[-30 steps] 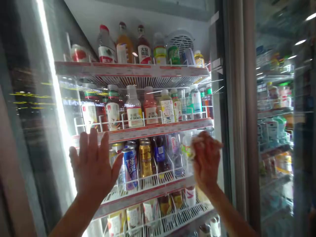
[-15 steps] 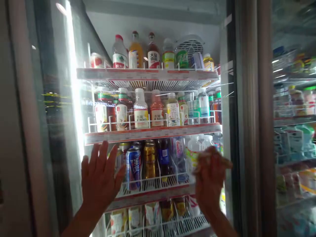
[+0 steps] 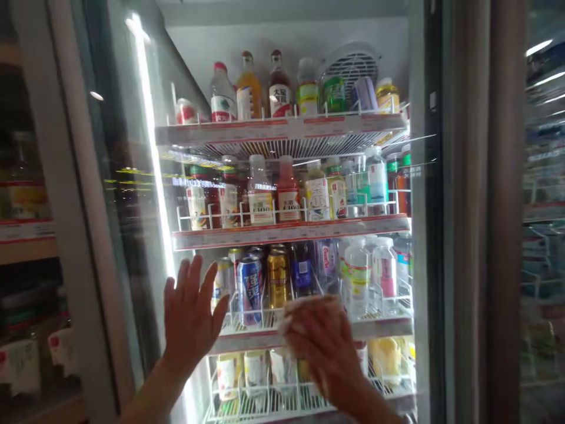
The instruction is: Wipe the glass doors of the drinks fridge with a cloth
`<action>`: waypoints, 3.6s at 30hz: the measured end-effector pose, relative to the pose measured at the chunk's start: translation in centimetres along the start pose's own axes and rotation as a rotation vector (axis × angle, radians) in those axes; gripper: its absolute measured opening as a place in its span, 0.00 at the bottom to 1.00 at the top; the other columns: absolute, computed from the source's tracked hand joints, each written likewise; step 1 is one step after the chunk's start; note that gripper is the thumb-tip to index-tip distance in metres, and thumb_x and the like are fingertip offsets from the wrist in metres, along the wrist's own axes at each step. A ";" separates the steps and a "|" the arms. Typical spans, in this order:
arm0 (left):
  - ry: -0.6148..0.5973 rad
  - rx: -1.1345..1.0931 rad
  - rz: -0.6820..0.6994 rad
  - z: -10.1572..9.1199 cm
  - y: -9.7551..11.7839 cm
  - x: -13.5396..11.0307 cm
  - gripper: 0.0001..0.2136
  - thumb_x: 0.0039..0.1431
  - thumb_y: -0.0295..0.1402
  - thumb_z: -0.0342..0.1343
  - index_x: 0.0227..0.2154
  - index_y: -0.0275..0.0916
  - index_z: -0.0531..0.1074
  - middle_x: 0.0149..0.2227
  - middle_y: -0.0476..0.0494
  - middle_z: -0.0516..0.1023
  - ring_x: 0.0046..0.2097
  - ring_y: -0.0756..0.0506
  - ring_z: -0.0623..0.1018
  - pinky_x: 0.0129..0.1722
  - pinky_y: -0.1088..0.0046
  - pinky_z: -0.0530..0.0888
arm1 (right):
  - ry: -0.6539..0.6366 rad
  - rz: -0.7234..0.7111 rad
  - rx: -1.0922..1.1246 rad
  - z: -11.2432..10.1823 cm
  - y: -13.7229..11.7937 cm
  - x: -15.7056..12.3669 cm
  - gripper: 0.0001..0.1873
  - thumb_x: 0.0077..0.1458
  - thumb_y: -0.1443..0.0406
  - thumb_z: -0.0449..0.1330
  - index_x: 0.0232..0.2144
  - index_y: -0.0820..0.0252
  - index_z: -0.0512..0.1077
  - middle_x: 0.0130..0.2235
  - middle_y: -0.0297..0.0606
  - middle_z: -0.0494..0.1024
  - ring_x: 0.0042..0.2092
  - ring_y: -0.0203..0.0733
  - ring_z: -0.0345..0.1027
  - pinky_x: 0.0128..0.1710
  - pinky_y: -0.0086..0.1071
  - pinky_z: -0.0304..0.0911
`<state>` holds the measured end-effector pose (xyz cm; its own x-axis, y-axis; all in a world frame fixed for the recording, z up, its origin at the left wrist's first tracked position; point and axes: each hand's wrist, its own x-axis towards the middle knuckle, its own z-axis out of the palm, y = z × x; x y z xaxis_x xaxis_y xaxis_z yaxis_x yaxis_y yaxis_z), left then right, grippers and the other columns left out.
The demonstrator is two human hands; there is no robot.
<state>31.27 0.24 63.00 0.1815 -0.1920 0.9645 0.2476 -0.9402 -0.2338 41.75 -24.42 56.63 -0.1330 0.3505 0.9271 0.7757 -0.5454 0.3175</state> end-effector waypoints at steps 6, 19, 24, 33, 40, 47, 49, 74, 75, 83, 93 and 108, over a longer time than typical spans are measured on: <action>0.005 -0.002 0.044 0.0 -0.7 -1.1 0.32 0.58 0.33 0.49 0.63 0.44 0.41 0.66 0.39 0.44 0.65 0.38 0.48 0.61 0.52 0.49 | 0.214 0.209 -0.117 0.1 1.9 2.5 0.30 0.54 0.68 0.52 0.60 0.50 0.55 0.63 0.37 0.54 0.64 0.51 0.43 0.59 0.53 0.43; 0.033 -0.087 0.047 -0.7 -5.2 -0.9 0.33 0.58 0.31 0.50 0.63 0.46 0.42 0.65 0.38 0.47 0.65 0.39 0.49 0.61 0.52 0.49 | -0.011 -0.005 -0.169 2.0 -1.1 11.1 0.28 0.58 0.66 0.49 0.60 0.46 0.52 0.63 0.34 0.56 0.64 0.48 0.44 0.60 0.53 0.43; 0.044 -0.109 0.015 -1.4 -7.5 -0.2 0.30 0.60 0.31 0.46 0.63 0.44 0.42 0.65 0.37 0.48 0.65 0.39 0.49 0.61 0.51 0.48 | 0.307 0.399 -0.324 2.0 -0.1 14.3 0.30 0.58 0.64 0.47 0.63 0.53 0.47 0.64 0.43 0.50 0.64 0.56 0.40 0.56 0.60 0.44; 0.122 -0.158 0.090 -1.4 -9.1 0.4 0.30 0.59 0.30 0.47 0.63 0.41 0.44 0.65 0.37 0.49 0.66 0.43 0.48 0.62 0.59 0.48 | 0.181 0.208 -0.283 3.5 -2.8 17.5 0.27 0.59 0.63 0.48 0.60 0.49 0.52 0.63 0.39 0.54 0.64 0.52 0.43 0.57 0.58 0.44; 0.180 -0.176 0.030 -1.5 -8.5 4.1 0.28 0.60 0.31 0.46 0.62 0.40 0.45 0.64 0.35 0.51 0.66 0.41 0.49 0.62 0.55 0.47 | -0.005 -0.083 -0.186 4.1 -4.3 19.3 0.29 0.57 0.61 0.52 0.60 0.46 0.52 0.63 0.31 0.53 0.65 0.48 0.41 0.62 0.52 0.39; 0.160 -0.172 0.005 -1.4 -6.7 6.7 0.26 0.60 0.34 0.46 0.61 0.40 0.50 0.64 0.35 0.51 0.65 0.39 0.49 0.61 0.52 0.48 | 0.320 0.389 -0.371 0.6 2.8 17.7 0.28 0.60 0.63 0.46 0.62 0.54 0.48 0.64 0.43 0.51 0.65 0.53 0.40 0.58 0.57 0.44; 0.160 -0.189 0.050 -1.0 -5.4 7.3 0.25 0.60 0.35 0.46 0.60 0.41 0.51 0.64 0.36 0.51 0.65 0.38 0.49 0.61 0.52 0.47 | 0.156 0.169 -0.335 0.3 2.5 17.0 0.29 0.60 0.62 0.47 0.62 0.51 0.47 0.64 0.38 0.50 0.65 0.49 0.38 0.60 0.53 0.43; 0.168 -0.151 0.025 0.8 -1.5 8.1 0.29 0.59 0.37 0.49 0.62 0.44 0.48 0.64 0.37 0.52 0.65 0.36 0.50 0.60 0.47 0.46 | 0.062 0.019 -0.313 -0.2 3.8 14.2 0.27 0.60 0.62 0.46 0.61 0.47 0.51 0.64 0.32 0.52 0.65 0.47 0.41 0.60 0.52 0.45; 0.160 -0.143 0.033 0.8 -1.4 7.9 0.29 0.59 0.37 0.49 0.62 0.43 0.49 0.64 0.36 0.52 0.65 0.36 0.49 0.60 0.47 0.47 | 0.149 0.133 -0.345 -0.2 4.0 14.3 0.27 0.60 0.63 0.45 0.61 0.49 0.49 0.64 0.35 0.51 0.65 0.49 0.41 0.59 0.55 0.45; 0.115 -0.096 0.041 0.2 -1.1 7.0 0.24 0.59 0.38 0.48 0.58 0.37 0.58 0.62 0.33 0.56 0.65 0.37 0.50 0.61 0.50 0.49 | -0.002 -0.089 -0.234 0.1 2.8 12.5 0.30 0.59 0.62 0.48 0.62 0.48 0.47 0.63 0.35 0.55 0.64 0.48 0.43 0.60 0.52 0.43; 0.085 -0.154 0.015 0.2 -0.3 4.4 0.26 0.59 0.38 0.48 0.60 0.38 0.54 0.62 0.34 0.56 0.65 0.37 0.48 0.61 0.50 0.47 | 0.017 0.038 -0.229 0.3 2.8 8.1 0.31 0.58 0.63 0.49 0.63 0.48 0.46 0.64 0.38 0.52 0.64 0.51 0.44 0.59 0.53 0.44; 0.067 -0.207 0.051 0.4 0.8 1.1 0.31 0.58 0.35 0.50 0.62 0.43 0.46 0.64 0.38 0.50 0.65 0.38 0.48 0.62 0.51 0.46 | 0.289 0.299 -0.268 -0.5 3.7 2.2 0.33 0.57 0.67 0.48 0.63 0.48 0.44 0.65 0.40 0.47 0.64 0.56 0.40 0.56 0.60 0.46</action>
<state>32.09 -0.57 63.88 0.1231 -0.2528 0.9596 0.0378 -0.9651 -0.2591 43.99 -26.04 59.95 -0.1242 -0.0558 0.9907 0.6247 -0.7801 0.0344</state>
